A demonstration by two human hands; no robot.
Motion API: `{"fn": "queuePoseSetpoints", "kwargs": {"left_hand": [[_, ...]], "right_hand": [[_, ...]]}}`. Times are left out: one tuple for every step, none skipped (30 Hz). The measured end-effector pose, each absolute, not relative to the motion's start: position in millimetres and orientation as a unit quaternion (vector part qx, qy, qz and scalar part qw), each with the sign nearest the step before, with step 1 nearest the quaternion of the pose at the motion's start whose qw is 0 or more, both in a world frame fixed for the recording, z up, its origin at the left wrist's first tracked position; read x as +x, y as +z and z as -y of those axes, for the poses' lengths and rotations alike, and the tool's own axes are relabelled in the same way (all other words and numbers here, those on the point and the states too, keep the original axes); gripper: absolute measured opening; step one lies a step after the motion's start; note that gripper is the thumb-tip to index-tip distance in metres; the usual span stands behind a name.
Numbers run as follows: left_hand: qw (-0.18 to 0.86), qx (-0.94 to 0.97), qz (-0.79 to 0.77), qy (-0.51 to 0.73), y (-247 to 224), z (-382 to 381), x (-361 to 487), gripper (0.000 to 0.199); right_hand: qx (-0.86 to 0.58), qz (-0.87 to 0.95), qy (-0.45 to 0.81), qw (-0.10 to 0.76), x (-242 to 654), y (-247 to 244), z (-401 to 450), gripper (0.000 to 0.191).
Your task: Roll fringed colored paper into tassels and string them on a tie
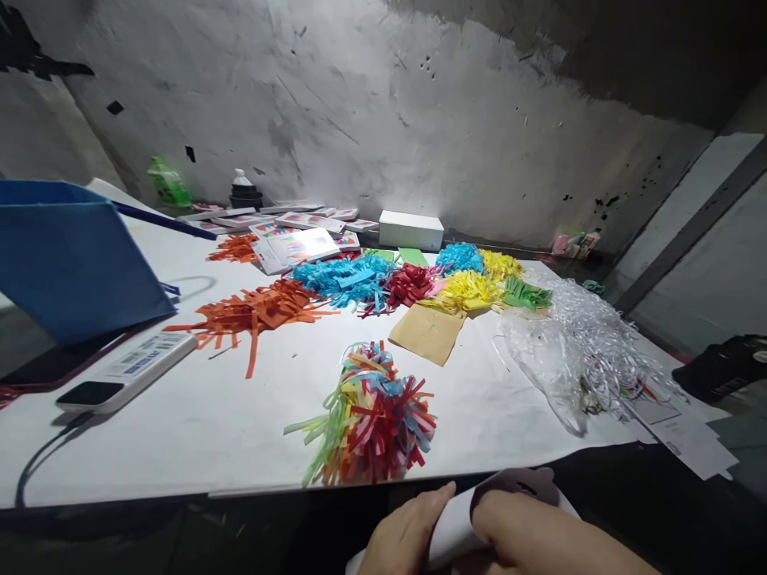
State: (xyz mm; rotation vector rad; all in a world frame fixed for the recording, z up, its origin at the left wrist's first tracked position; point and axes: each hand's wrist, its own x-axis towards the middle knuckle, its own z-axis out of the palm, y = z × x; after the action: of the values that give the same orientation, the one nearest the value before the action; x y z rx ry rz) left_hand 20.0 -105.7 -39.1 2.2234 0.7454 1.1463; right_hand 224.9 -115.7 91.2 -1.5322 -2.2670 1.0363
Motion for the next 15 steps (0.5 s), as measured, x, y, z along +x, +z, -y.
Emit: {"fn": "queuePoseSetpoints", "kwargs": {"left_hand": [[0.279,0.816,-0.268,0.43,-40.6,104.5,19.7,0.053],[0.292,0.812,-0.26,0.432,-42.2,103.1,19.6,0.053],[0.299,0.811,-0.251,0.436,-43.5,101.5,19.6,0.052],[0.301,0.809,-0.243,0.442,-43.9,99.6,19.5,0.051],[0.301,0.809,-0.235,0.447,-42.9,97.4,19.0,0.048],[0.302,0.805,-0.232,0.455,-40.3,94.9,18.0,0.045],[0.304,0.799,-0.238,0.461,-36.1,92.4,16.2,0.042],[0.309,0.787,-0.257,0.468,-30.6,90.0,13.7,0.039],[0.314,0.771,-0.287,0.474,-24.3,87.8,10.7,0.037],[0.322,0.751,-0.32,0.481,-17.9,86.0,7.4,0.035],[0.326,0.725,-0.354,0.493,-12.0,84.8,4.3,0.033],[0.329,0.696,-0.386,0.509,-6.9,84.2,1.7,0.031],[0.333,0.668,-0.412,0.523,-2.9,84.0,0.0,0.03],[0.341,0.643,-0.429,0.535,0.1,84.1,-0.7,0.029],[0.353,0.627,-0.437,0.539,2.3,84.5,-0.1,0.029]], "right_hand": [[-0.524,0.771,0.342,0.118,224.7,89.6,116.2,0.015],[-0.524,0.772,0.337,0.126,224.5,89.3,115.8,0.019],[-0.524,0.773,0.329,0.138,224.5,90.4,114.8,0.021],[-0.523,0.775,0.32,0.151,225.1,92.6,113.7,0.021],[-0.52,0.778,0.313,0.163,226.5,95.6,113.1,0.018],[-0.515,0.781,0.309,0.171,229.1,98.5,113.3,0.016],[-0.509,0.787,0.298,0.184,232.8,100.6,114.7,0.017],[-0.511,0.789,0.268,0.213,237.3,100.9,117.7,0.021],[-0.526,0.779,0.218,0.262,241.9,98.7,122.1,0.024],[-0.55,0.752,0.156,0.328,245.6,93.7,127.7,0.029],[-0.573,0.71,0.094,0.4,247.4,85.6,134.1,0.036],[-0.597,0.654,0.047,0.463,246.8,75.0,140.9,0.049],[-0.609,0.613,0.046,0.501,243.2,62.4,147.5,0.064],[-0.614,0.598,0.079,0.51,236.9,48.8,153.7,0.075],[-0.632,0.588,0.11,0.492,228.5,35.4,159.1,0.076]]}}
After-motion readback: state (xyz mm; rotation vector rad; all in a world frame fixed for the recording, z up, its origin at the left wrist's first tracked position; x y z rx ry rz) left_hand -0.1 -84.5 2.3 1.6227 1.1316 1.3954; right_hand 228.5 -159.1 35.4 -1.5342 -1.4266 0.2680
